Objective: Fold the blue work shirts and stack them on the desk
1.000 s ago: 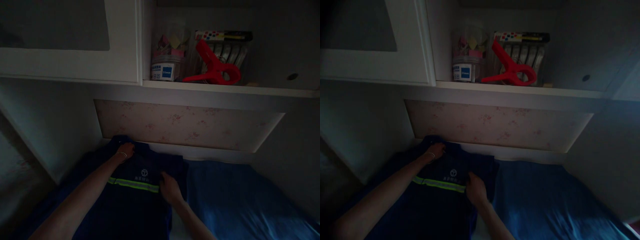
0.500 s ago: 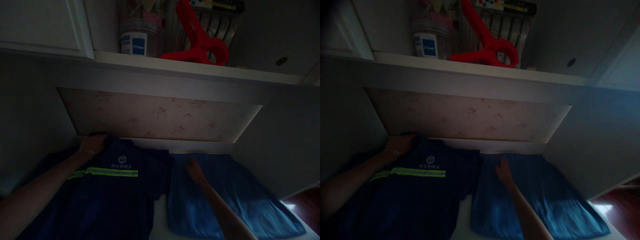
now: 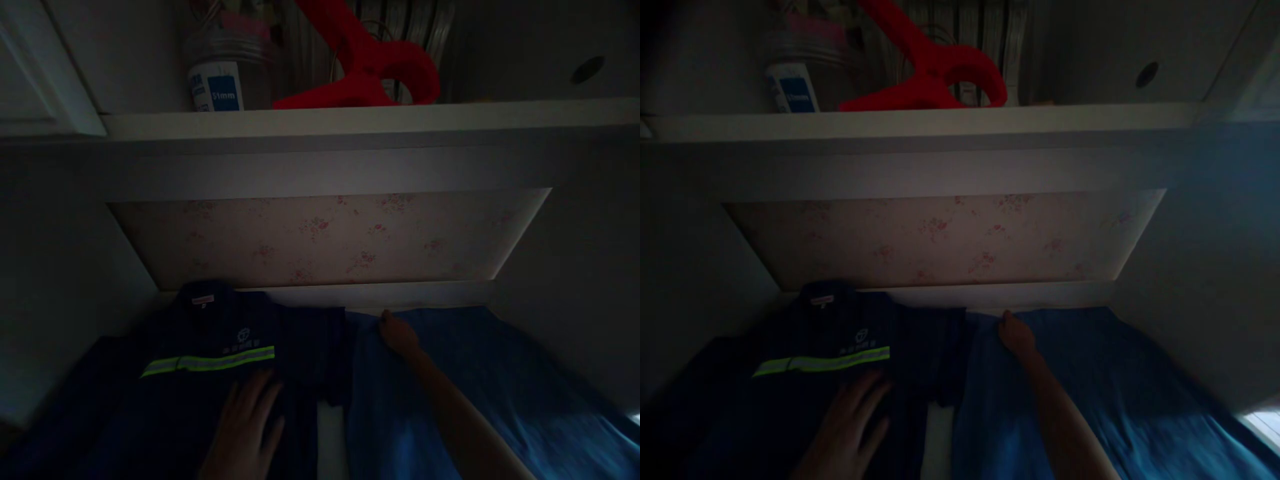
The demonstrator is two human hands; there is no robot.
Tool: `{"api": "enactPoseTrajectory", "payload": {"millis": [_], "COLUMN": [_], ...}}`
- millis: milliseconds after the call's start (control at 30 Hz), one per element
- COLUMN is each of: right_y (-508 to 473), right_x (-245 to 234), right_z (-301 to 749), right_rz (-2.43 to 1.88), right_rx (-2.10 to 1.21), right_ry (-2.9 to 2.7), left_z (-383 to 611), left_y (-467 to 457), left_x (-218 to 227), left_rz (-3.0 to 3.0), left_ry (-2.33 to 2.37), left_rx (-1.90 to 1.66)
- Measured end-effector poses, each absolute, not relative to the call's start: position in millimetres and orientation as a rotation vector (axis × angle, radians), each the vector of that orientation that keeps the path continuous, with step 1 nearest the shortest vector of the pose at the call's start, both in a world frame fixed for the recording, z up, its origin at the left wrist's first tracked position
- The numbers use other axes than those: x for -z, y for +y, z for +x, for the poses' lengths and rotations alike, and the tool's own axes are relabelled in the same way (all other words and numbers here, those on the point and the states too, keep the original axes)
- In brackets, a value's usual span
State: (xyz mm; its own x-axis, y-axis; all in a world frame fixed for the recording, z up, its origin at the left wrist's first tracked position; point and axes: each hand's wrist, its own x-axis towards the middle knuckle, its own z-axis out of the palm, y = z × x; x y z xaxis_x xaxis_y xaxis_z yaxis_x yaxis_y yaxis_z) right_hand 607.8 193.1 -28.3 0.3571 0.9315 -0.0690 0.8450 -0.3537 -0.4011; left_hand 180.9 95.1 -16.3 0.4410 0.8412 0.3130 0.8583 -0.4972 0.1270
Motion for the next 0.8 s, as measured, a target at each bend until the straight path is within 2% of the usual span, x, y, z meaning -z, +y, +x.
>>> {"api": "enactPoseTrajectory", "payload": {"millis": [100,167,400,600,700,800], "right_y": [182.4,176.6,159.5,100.3,26.5,-77.5], "right_x": [31.5,33.1,29.9,2.7,-12.5,-16.1], "right_z": [610.0,609.5,600.6,603.6,614.7,623.8], "right_rz": [-2.279,-2.256,-2.139,-1.969,-1.873,-1.771], "right_rx": [-0.354,-0.319,-0.29,-0.359,-0.144,0.329], "right_ry": [-1.557,-1.523,-1.374,-1.17,-1.249,-1.506], "left_z": [185.9,184.4,190.5,193.4,195.8,201.4], "left_y": [48.4,37.4,36.3,34.2,32.9,26.5], "left_x": [72.2,87.4,65.3,67.7,61.1,40.1], "left_rz": [-2.795,-2.764,-2.527,-2.641,-2.721,-2.758], "left_ry": [-1.348,-1.283,-1.163,-1.377,-1.522,-1.663], "left_rx": [0.359,0.349,0.479,0.358,0.246,0.098]}}
